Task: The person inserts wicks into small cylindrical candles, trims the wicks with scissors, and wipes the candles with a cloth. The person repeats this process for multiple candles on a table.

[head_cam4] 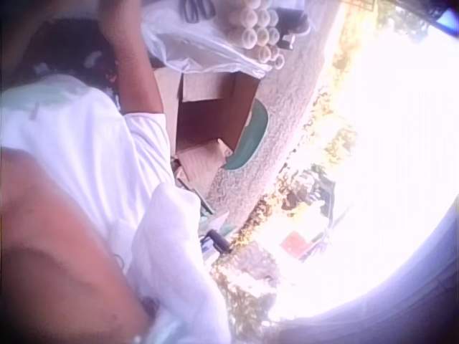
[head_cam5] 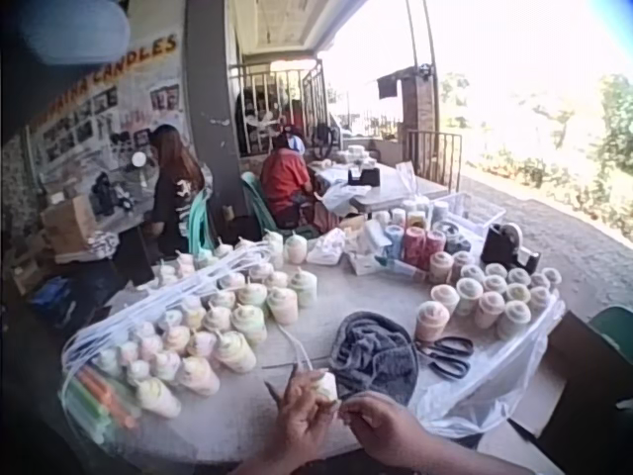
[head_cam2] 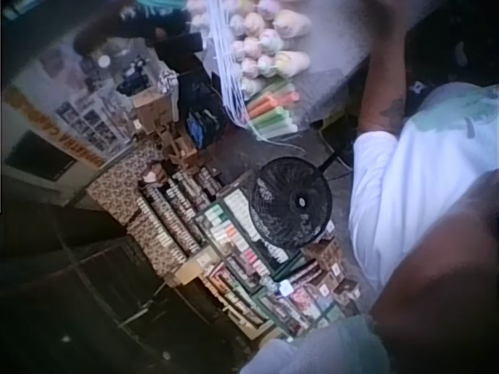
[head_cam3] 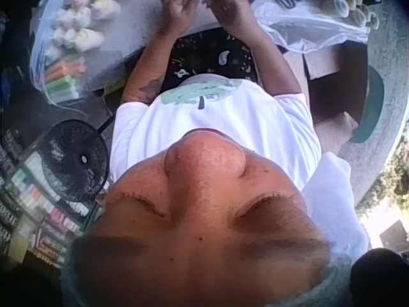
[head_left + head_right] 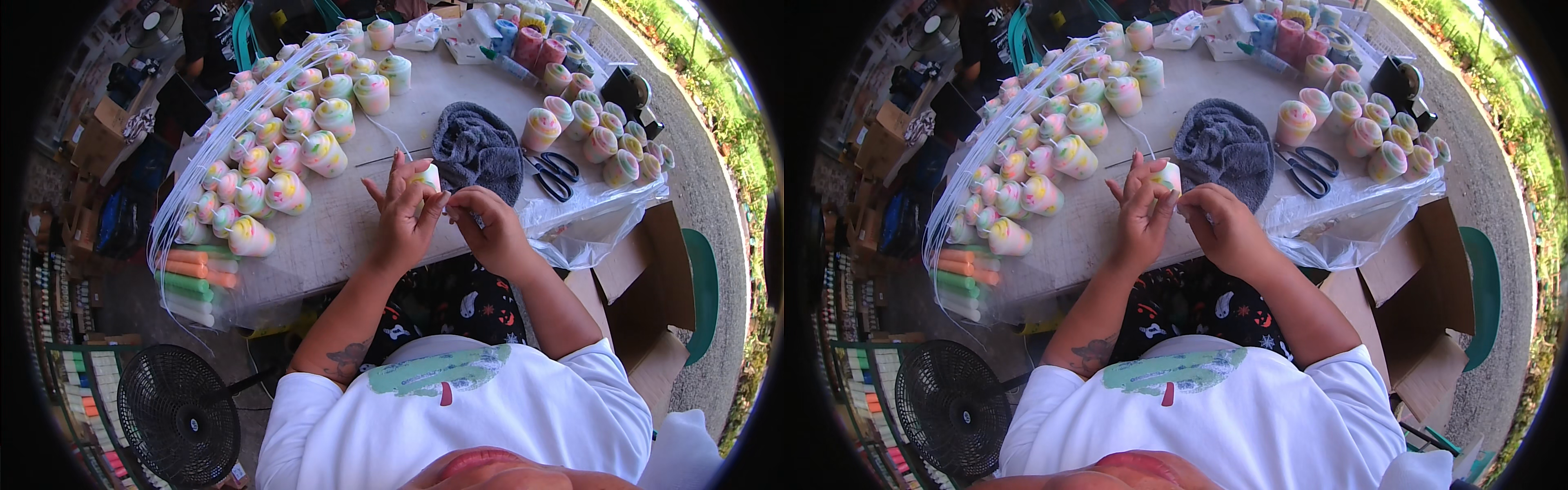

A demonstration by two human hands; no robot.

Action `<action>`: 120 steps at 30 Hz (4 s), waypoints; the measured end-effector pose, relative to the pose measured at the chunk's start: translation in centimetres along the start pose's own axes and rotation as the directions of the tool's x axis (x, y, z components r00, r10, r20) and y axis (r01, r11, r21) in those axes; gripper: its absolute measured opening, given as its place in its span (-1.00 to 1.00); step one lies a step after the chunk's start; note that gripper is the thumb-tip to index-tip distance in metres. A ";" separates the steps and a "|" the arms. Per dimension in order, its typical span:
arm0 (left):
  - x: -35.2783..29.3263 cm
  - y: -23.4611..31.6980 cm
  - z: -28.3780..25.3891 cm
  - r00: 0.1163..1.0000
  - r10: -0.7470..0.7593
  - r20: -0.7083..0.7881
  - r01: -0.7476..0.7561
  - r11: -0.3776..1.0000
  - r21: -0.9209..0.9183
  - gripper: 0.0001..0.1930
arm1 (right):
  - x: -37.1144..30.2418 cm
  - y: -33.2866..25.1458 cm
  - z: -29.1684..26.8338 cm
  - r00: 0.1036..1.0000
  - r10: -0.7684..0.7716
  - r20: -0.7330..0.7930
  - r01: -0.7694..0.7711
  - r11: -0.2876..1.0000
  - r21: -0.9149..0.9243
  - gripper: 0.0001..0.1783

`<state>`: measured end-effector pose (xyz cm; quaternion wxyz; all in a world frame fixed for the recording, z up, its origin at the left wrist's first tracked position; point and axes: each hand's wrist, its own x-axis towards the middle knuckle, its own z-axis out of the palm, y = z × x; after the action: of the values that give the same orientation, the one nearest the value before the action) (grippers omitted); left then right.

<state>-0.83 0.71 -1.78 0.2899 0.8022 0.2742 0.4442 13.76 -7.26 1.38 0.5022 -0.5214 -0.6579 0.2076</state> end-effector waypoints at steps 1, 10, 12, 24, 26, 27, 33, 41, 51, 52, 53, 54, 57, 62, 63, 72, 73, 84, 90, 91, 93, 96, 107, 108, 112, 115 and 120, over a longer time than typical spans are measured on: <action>0.0 0.0 0.1 1.000 0.000 0.000 0.000 1.000 0.006 -0.76 | 0.1 -0.2 0.2 0.995 -0.093 -0.023 0.090 0.991 -0.098 -0.85; -0.1 -0.3 0.4 0.995 0.092 -0.033 -0.084 0.980 0.181 -0.83 | -1.3 0.1 0.8 0.899 0.430 0.083 -0.437 0.863 0.252 -0.80; -0.1 -0.3 0.5 0.992 0.115 -0.050 -0.102 0.974 0.204 -0.84 | -0.8 -0.4 -0.2 0.890 0.424 0.167 -0.455 0.801 0.389 -0.77; -0.3 -0.1 0.5 0.995 0.103 -0.016 -0.097 0.972 0.214 -0.86 | -0.4 1.8 -1.1 0.889 0.376 0.262 -0.457 0.765 0.453 -0.83; -0.4 -0.4 0.6 0.992 0.123 -0.022 -0.115 0.968 0.225 -0.86 | -0.4 1.7 -1.1 0.889 0.382 0.253 -0.458 0.764 0.454 -0.84; -0.4 -0.4 0.6 0.991 0.133 -0.026 -0.123 0.965 0.230 -0.86 | -0.4 1.6 -1.1 0.887 0.389 0.249 -0.461 0.767 0.446 -0.85; -0.3 -0.3 0.7 0.996 0.080 -0.030 -0.073 0.979 0.192 -0.85 | -0.5 1.4 -0.2 0.952 0.307 0.014 -0.303 0.933 0.194 -0.89; -0.1 -0.3 0.6 0.994 0.063 -0.086 -0.050 0.987 0.152 -0.87 | -0.9 1.1 0.2 0.979 0.174 -0.106 -0.160 0.979 0.128 -0.84; -0.2 -0.8 0.6 0.995 0.086 -0.059 -0.074 0.982 0.175 -0.86 | 0.0 1.2 -0.1 1.000 0.013 0.004 -0.013 0.988 -0.152 -0.81; -0.2 -0.8 0.6 0.995 0.089 -0.049 -0.079 0.980 0.183 -0.86 | -0.1 1.2 -0.3 1.000 -0.017 0.009 0.018 0.982 -0.188 -0.83; -0.2 -0.7 0.6 0.995 0.092 -0.038 -0.083 0.978 0.191 -0.86 | -0.3 1.1 -0.6 0.999 -0.023 0.031 0.029 0.981 -0.194 -0.85; -0.3 -0.5 0.7 0.995 0.095 -0.029 -0.087 0.976 0.198 -0.85 | -0.4 0.9 -0.8 0.998 -0.029 0.055 0.040 0.979 -0.201 -0.87; -0.3 -0.3 0.7 0.995 0.099 -0.031 -0.089 0.969 0.229 -0.83 | -1.1 0.6 -1.4 0.995 -0.052 0.088 0.073 0.963 -0.260 -0.90; -0.5 -0.7 0.4 0.996 0.086 0.039 -0.091 0.980 0.175 -0.83 | -1.6 0.0 -1.7 0.992 0.121 0.044 -0.114 0.984 -0.138 -0.88; -0.4 -0.6 0.1 0.996 0.077 0.044 -0.082 0.990 0.115 -0.79 | -1.7 0.1 -2.0 0.990 0.134 0.036 -0.130 0.987 -0.099 -0.86; 1.7 1.2 -7.3 0.931 -0.037 0.363 -0.047 0.974 0.220 -0.28 | 0.0 2.3 -2.4 0.992 -0.117 0.043 0.125 0.952 -0.280 -0.46; 2.3 0.7 -7.3 0.930 -0.049 0.364 -0.062 0.956 0.288 -0.29 | 0.1 2.0 -1.6 0.987 -0.145 0.068 0.159 0.938 -0.309 -0.39; 5.6 -4.8 -2.9 0.930 0.040 0.366 -0.209 0.875 0.436 -0.46 | 1.1 2.7 3.4 0.973 0.013 -0.229 -0.142 0.818 -0.557 -0.14; 5.0 -2.9 -2.5 0.960 0.067 0.271 -0.139 0.957 0.255 -0.36 | 0.7 1.5 1.5 0.936 -0.177 -0.304 0.041 0.913 -0.407 -0.21; 4.5 -2.0 -2.6 0.970 0.064 0.237 -0.109 0.977 0.183 -0.36 | 0.5 0.3 0.9 0.915 -0.218 -0.339 0.076 0.920 -0.385 -0.19; 3.4 0.2 -2.9 0.984 0.054 0.169 -0.060 0.998 0.031 -0.34 | 0.1 -2.4 -0.7 0.882 -0.293 -0.369 0.151 0.917 -0.368 -0.14; 1.7 3.4 -4.1 0.982 0.045 0.185 -0.037 0.998 -0.044 -0.39 | 0.1 -5.9 -3.0 0.917 -0.351 -0.189 0.252 0.878 -0.407 -0.18; -2.3 6.6 -3.7 0.979 0.189 0.072 -0.184 0.981 -0.067 -0.77 | -0.9 -5.0 -1.4 0.945 -0.266 -0.190 0.299 0.938 0.175 -0.30; -3.0 6.4 -3.8 0.981 0.169 0.096 -0.160 0.982 -0.100 -0.83 | -1.1 -5.5 -1.6 0.962 -0.202 -0.185 0.249 0.927 0.281 -0.30; -6.4 5.1 -3.4 0.971 0.027 0.237 0.014 0.986 -0.168 -0.86 | -1.6 -7.4 -2.5 0.994 0.039 -0.102 0.042 0.727 0.685 -0.30; -8.6 5.0 -3.0 0.955 0.005 0.296 0.065 0.972 -0.227 -0.84 | -2.0 -8.2 -3.1 0.996 0.085 -0.012 -0.047 0.658 0.751 -0.31; -8.9 5.6 -3.6 0.770 0.057 0.635 0.115 0.967 -0.227 -0.69 | -3.1 -8.7 -2.7 0.999 0.046 0.017 -0.044 0.682 0.730 -0.31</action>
<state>-6.94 -8.53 -1.13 0.4720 0.8570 0.1136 0.1730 11.86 -13.90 8.05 0.6636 -0.2951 -0.5073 0.4638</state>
